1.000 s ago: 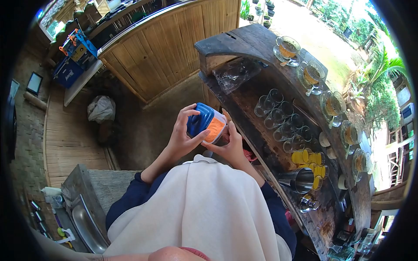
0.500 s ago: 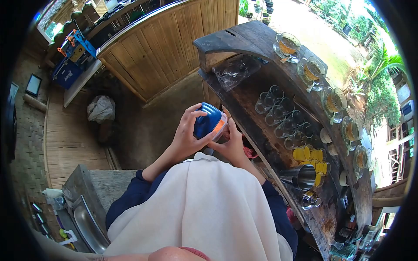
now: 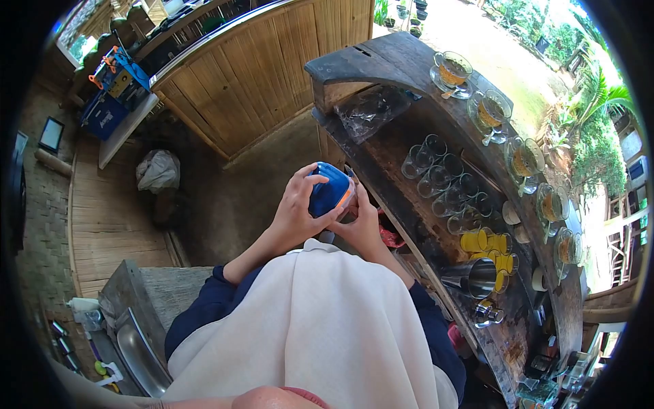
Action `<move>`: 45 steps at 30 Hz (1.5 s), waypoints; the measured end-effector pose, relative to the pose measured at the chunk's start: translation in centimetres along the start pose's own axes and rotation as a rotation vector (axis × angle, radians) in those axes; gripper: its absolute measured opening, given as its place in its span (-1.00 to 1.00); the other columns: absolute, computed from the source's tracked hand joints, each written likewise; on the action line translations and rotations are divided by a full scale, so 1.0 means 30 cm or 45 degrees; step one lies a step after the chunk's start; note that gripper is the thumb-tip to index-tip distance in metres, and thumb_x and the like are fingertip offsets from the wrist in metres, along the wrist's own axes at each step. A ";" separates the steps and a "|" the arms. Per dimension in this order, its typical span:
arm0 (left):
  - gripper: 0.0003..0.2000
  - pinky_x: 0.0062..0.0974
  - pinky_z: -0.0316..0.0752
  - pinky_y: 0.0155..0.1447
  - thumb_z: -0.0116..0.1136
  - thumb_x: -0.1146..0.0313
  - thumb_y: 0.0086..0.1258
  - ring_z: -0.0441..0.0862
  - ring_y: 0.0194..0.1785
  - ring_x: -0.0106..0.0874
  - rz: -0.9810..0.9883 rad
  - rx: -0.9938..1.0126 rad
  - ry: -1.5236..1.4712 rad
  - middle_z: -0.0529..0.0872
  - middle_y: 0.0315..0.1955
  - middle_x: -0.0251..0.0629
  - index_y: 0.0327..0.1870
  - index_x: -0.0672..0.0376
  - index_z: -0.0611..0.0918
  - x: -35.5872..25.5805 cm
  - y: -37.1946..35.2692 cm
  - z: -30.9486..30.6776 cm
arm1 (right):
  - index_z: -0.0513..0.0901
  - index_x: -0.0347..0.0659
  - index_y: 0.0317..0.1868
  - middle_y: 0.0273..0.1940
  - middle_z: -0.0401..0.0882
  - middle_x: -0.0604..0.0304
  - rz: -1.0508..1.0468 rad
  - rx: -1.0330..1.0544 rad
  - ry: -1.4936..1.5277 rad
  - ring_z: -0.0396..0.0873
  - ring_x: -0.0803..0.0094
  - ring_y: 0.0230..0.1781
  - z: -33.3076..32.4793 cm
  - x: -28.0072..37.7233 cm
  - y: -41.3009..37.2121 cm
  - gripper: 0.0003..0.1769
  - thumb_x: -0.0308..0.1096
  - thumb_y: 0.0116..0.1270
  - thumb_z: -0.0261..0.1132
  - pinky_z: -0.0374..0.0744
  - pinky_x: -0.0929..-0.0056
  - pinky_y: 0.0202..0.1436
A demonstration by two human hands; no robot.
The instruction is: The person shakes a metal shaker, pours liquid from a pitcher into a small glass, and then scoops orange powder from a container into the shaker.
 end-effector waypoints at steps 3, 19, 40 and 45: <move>-0.46 -0.07 0.30 0.26 0.38 0.12 0.09 0.38 0.20 0.06 0.018 -0.009 0.001 0.35 0.19 0.07 0.05 0.09 0.43 0.008 0.004 0.001 | 0.17 -0.41 0.36 0.08 0.52 -0.08 0.004 -0.007 0.065 0.62 0.31 0.00 0.008 -0.011 0.006 0.07 -0.35 -0.12 0.61 0.59 0.40 0.08; -0.47 -0.06 0.29 0.30 0.36 0.07 0.14 0.34 0.28 0.05 0.013 0.096 -0.033 0.36 0.23 0.09 0.06 0.08 0.44 0.043 0.038 0.029 | 0.25 -0.41 0.30 0.00 0.59 -0.06 -0.079 -0.099 0.021 0.65 0.29 -0.03 0.014 -0.034 0.019 -0.02 -0.36 -0.11 0.60 0.58 0.39 0.08; -0.44 -0.05 0.27 0.30 0.36 0.07 0.16 0.32 0.29 0.08 0.117 0.203 -0.073 0.33 0.24 0.13 0.11 0.08 0.41 0.064 0.143 0.090 | 0.22 -0.46 0.30 0.03 0.58 -0.10 -0.012 -0.214 0.040 0.63 0.26 0.02 -0.044 -0.063 0.070 -0.02 -0.36 -0.09 0.58 0.57 0.36 0.12; -0.44 -0.03 0.23 0.32 0.35 0.10 0.18 0.29 0.31 0.11 0.186 0.188 -0.128 0.31 0.26 0.13 0.15 0.07 0.40 0.078 0.177 0.091 | 0.22 -0.50 0.28 0.01 0.59 -0.09 -0.037 -0.233 0.010 0.64 0.26 0.01 -0.054 -0.041 0.103 -0.03 -0.34 -0.08 0.58 0.56 0.37 0.11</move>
Point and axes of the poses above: each hand's wrist, its own y-axis towards the middle knuckle, its own z-axis out of the palm, x = y × z, the point moved 5 cm from there along y, towards the middle knuckle
